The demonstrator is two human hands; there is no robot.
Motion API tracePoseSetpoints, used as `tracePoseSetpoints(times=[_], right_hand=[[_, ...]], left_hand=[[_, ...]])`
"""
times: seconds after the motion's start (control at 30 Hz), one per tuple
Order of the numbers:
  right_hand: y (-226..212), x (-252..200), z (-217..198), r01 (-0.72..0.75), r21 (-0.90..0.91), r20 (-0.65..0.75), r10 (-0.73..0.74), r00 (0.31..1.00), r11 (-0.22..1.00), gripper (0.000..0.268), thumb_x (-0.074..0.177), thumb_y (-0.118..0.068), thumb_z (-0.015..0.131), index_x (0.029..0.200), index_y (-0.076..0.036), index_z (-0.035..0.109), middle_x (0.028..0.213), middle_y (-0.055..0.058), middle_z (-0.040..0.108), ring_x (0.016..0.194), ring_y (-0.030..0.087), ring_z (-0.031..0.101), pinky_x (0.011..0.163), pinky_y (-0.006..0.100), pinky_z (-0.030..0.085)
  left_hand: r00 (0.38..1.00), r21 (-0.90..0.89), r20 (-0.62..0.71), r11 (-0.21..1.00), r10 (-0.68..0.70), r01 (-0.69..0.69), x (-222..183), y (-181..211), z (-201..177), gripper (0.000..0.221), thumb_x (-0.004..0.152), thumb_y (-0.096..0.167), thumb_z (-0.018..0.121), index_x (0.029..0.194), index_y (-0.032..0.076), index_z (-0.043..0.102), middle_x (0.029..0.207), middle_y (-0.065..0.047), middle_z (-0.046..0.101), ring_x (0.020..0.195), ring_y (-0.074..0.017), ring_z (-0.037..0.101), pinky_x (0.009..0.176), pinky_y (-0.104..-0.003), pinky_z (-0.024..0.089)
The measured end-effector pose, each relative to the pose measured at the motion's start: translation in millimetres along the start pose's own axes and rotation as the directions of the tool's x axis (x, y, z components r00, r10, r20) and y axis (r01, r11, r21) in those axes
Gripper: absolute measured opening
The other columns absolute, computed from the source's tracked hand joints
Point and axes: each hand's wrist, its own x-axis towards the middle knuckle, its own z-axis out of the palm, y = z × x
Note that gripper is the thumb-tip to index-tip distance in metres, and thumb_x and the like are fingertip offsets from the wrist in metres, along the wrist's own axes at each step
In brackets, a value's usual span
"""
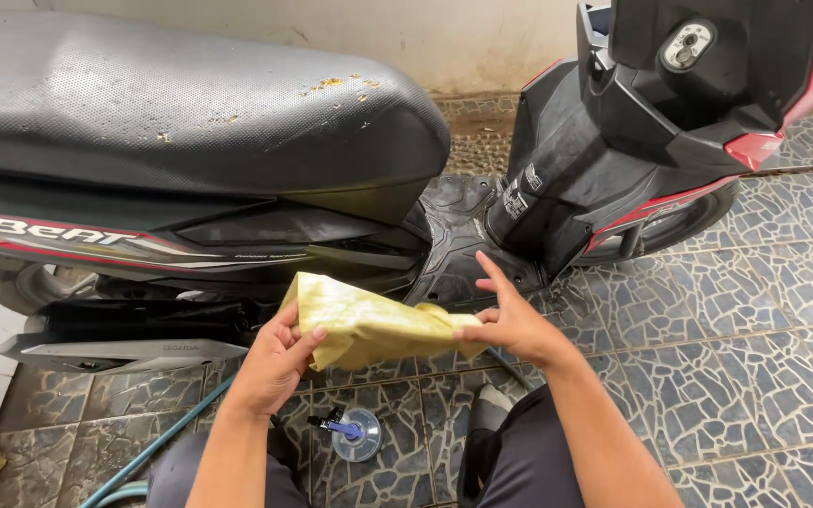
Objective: The person sits on the floor and folds a yellow cloth into a smaller square. They repeatedly unfold and refold the cloth, adjusting the edges and creases with both hands.
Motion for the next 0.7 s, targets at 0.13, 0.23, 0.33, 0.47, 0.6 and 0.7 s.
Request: tracePoseSetpoints(times=[0.13, 0.23, 0.33, 0.47, 0.6, 0.7], right_hand=[[32.7, 17.8, 5.6, 0.059, -0.35, 0.028, -0.052, 0.998, 0.935, 0.125, 0.063, -0.018, 0.099, 0.164, -0.022, 0.027, 0.137, 0.029, 0.039, 0.094, 0.039, 0.072, 0.086, 0.044, 0.063], [51.8, 34.4, 5.2, 0.03, -0.261, -0.021, -0.037, 0.999, 0.965, 0.088, 0.069, -0.009, 0.087, 0.15, -0.021, 0.053, 0.123, 0.02, 0.062, 0.084, 0.032, 0.078, 0.077, 0.038, 0.065], [49.0, 39.1, -3.2, 0.051, -0.351, -0.177, -0.12, 0.977, 0.935, 0.064, 0.074, 0.0, 0.067, 0.134, -0.021, 0.063, 0.118, 0.015, 0.072, 0.091, 0.031, 0.078, 0.078, 0.039, 0.065], [41.1, 37.8, 1.2, 0.052, -0.233, -0.109, -0.079, 0.991, 0.971, 0.028, 0.089, -0.005, 0.06, 0.115, -0.01, 0.068, 0.103, 0.015, 0.075, 0.087, 0.024, 0.074, 0.075, 0.038, 0.062], [11.1, 13.3, 50.0, -0.028, -0.23, 0.344, 0.108, 0.933, 0.973, 0.067, 0.102, -0.029, 0.058, 0.152, 0.009, 0.035, 0.134, 0.04, 0.059, 0.125, 0.049, 0.061, 0.098, 0.062, 0.052], [7.6, 22.6, 76.8, -0.179, -0.378, 0.302, 0.304, 0.904, 0.908, 0.073, 0.095, -0.044, 0.057, 0.158, -0.018, 0.03, 0.152, 0.01, 0.055, 0.118, 0.021, 0.065, 0.094, 0.035, 0.054]], left_hand=[[1.0, 0.038, -0.026, 0.999, -0.016, 0.017, 0.4, -6.2, -3.7, 0.068, 0.092, 0.0, 0.064, 0.155, 0.004, 0.039, 0.108, -0.024, 0.074, 0.091, -0.0384, 0.076, 0.068, -0.052, 0.065], [0.999, 0.054, -0.048, 0.998, -0.019, 0.021, 1.6, -0.7, 1.2, 0.071, 0.092, 0.001, 0.065, 0.157, 0.007, 0.038, 0.106, -0.024, 0.074, 0.089, -0.0393, 0.075, 0.067, -0.054, 0.065], [0.997, 0.071, -0.071, 0.997, -0.007, 0.012, 4.2, -7.3, -13.7, 0.071, 0.091, 0.001, 0.066, 0.157, 0.008, 0.04, 0.105, -0.021, 0.074, 0.088, -0.0374, 0.076, 0.067, -0.051, 0.065], [0.999, 0.006, -0.042, 1.0, 0.017, -0.017, -1.3, 2.3, -10.1, 0.094, 0.078, -0.012, 0.072, 0.16, 0.01, 0.031, 0.109, -0.019, 0.071, 0.089, -0.035, 0.075, 0.067, -0.054, 0.064], [0.999, -0.005, 0.032, 1.0, 0.011, -0.01, -9.6, 11.7, 4.9, 0.1, 0.077, -0.016, 0.07, 0.162, 0.013, 0.026, 0.109, -0.02, 0.069, 0.091, -0.0359, 0.075, 0.068, -0.056, 0.065], [0.99, 0.07, 0.081, 0.992, -0.114, 0.109, -20.3, 29.3, 12.6, 0.096, 0.077, -0.002, 0.072, 0.161, 0.018, 0.031, 0.125, -0.021, 0.068, 0.106, -0.0339, 0.071, 0.08, -0.044, 0.061]])
